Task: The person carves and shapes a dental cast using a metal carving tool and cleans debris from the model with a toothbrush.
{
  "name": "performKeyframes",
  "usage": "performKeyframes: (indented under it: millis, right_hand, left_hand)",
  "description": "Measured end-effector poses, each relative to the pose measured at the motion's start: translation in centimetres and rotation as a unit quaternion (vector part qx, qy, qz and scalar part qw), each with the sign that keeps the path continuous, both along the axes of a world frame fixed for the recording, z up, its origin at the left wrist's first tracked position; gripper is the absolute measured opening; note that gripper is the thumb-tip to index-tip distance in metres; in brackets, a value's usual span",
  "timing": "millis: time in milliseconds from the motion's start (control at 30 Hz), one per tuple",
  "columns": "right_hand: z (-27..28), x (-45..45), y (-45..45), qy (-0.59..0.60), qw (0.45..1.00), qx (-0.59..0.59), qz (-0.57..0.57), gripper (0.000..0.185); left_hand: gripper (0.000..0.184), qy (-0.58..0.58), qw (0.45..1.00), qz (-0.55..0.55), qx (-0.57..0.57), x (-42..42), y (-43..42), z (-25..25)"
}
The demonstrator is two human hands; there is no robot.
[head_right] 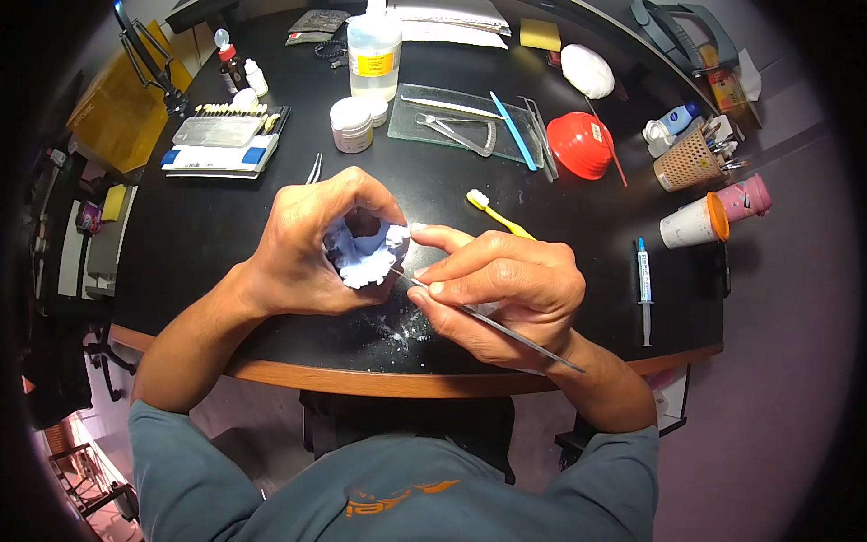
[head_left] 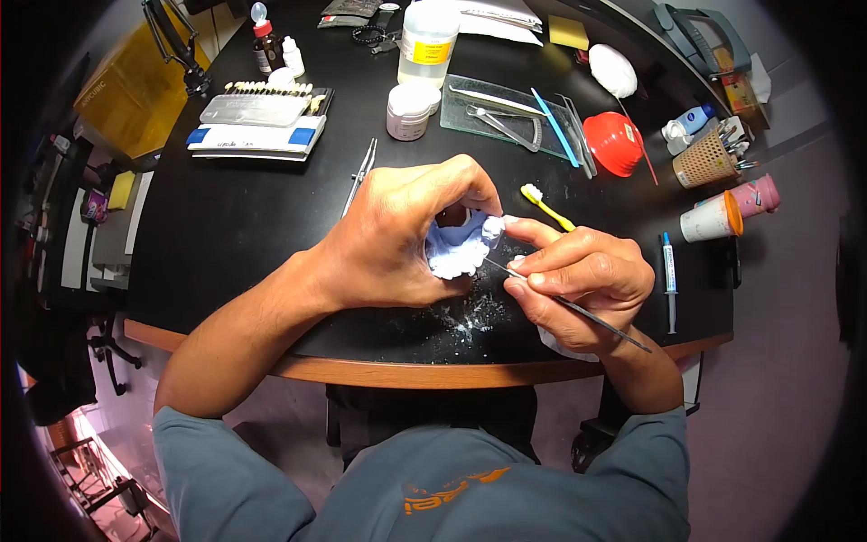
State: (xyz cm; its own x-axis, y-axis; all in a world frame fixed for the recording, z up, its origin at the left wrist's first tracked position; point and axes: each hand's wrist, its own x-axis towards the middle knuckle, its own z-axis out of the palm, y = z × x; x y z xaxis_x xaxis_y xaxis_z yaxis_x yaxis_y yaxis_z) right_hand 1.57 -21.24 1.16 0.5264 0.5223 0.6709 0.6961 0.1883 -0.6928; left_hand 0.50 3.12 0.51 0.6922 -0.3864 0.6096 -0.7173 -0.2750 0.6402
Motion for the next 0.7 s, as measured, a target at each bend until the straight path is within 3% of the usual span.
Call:
performKeyframes:
  millis: [233,700]
  right_hand:
    - [-0.16,0.47,0.11,0.000,1.000,0.006,0.028,0.021]
    - [0.22,0.32,0.13,-0.005,0.999,-0.015,0.031,0.020]
  left_hand:
    - [0.040,-0.065,0.998,-0.023,-0.004,0.64,-0.01,-0.54]
    - [0.041,-0.075,0.997,-0.027,-0.006,0.52,-0.04,-0.46]
